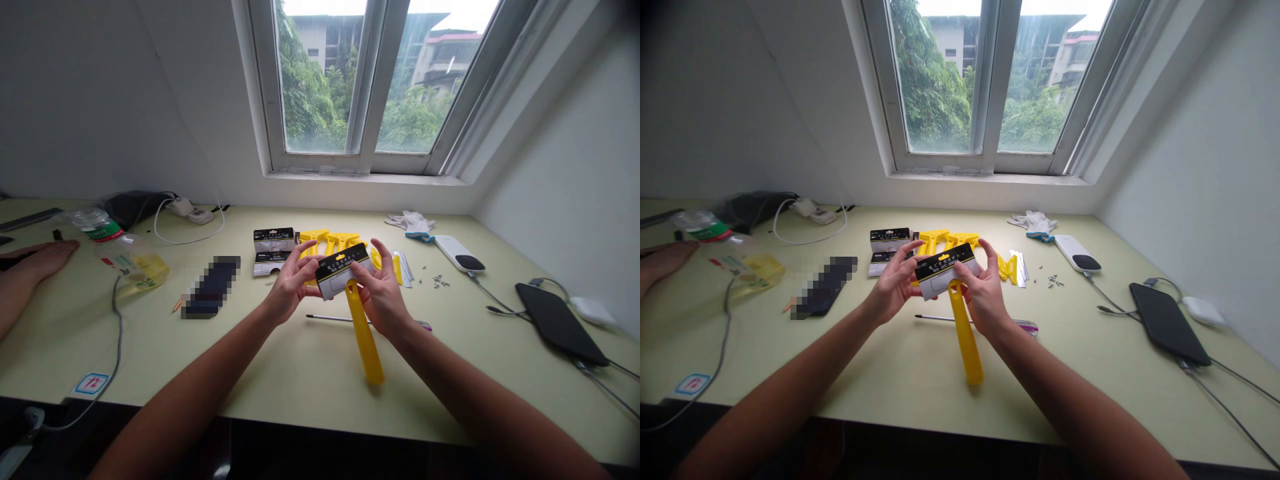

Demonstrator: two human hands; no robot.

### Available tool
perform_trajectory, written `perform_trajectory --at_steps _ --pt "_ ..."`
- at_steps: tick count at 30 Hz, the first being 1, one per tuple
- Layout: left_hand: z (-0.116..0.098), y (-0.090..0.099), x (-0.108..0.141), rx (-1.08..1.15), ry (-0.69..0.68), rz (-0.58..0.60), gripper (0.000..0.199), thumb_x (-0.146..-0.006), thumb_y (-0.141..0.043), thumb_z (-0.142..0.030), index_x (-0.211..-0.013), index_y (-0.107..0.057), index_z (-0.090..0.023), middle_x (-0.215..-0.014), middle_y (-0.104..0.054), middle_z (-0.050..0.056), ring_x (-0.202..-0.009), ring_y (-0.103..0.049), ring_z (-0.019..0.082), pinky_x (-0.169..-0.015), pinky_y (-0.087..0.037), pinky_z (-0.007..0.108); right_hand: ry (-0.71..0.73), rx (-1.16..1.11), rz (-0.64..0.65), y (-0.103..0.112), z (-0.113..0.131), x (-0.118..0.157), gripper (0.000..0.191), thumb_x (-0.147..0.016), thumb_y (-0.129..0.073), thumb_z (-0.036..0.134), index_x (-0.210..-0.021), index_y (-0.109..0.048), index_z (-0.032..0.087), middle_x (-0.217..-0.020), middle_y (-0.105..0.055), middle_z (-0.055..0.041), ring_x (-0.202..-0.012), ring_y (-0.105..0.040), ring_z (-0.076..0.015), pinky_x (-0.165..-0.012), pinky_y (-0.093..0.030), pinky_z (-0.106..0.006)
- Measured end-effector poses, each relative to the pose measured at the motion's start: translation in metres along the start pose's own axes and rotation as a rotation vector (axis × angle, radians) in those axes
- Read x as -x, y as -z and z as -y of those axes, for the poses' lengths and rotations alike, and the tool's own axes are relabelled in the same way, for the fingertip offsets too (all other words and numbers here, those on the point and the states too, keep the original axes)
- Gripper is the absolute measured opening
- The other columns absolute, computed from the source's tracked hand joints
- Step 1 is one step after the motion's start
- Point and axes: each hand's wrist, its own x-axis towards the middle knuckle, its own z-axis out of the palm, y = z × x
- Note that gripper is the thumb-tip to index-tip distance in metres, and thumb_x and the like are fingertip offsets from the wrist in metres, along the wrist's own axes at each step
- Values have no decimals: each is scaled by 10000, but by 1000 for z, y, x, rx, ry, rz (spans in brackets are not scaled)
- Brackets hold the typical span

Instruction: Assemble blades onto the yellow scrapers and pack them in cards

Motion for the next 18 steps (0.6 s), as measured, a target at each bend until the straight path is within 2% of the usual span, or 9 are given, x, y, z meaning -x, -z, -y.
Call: perform_trajectory --at_steps 4,7,10,13,18 --pt "2 -2 1 -105 -7 8 658 -719 -766 -377 -1296 -467 -276 -1171 -596 116 -888 -668 258 -625 -618 405 3 49 -67 -3 -2 -3 726 -725 -783 348 -1318 -364 376 -999 -683 13 -846 -669 -190 -739 -554 -328" --pt "3 -2 1 -201 -40 -36 601 -687 -794 -340 -1217 -535 -226 -1075 -649 105 -809 -676 229 -602 -617 378 20 81 -85 -1 -5 -6 647 -724 -785 352 -1268 -435 328 -993 -687 5 -849 -661 -185 -762 -540 -327" --pt "4 1 -2 -264 -82 -115 448 -718 -765 -356 -1090 -597 -169 -940 -689 95 -718 -668 200 -570 -607 344 -9 88 -5 5 -6 -9 493 -737 -774 338 -1163 -533 281 -984 -693 -3 -857 -648 -173 -788 -527 -319" --pt "4 5 -5 -282 -113 -172 395 -729 -748 -378 -1035 -627 -159 -894 -694 86 -729 -667 206 -531 -594 307 -72 140 91 13 -2 -12 334 -746 -758 352 -1032 -625 244 -971 -690 -9 -847 -632 -163 -746 -527 -297" --pt "2 7 -5 -297 -108 -175 395 -729 -738 -396 -1024 -644 -152 -837 -680 71 -635 -650 178 -458 -570 278 -217 376 216 25 14 -24 303 -720 -759 414 -938 -690 215 -860 -695 -21 -729 -621 -152 -599 -486 -263"
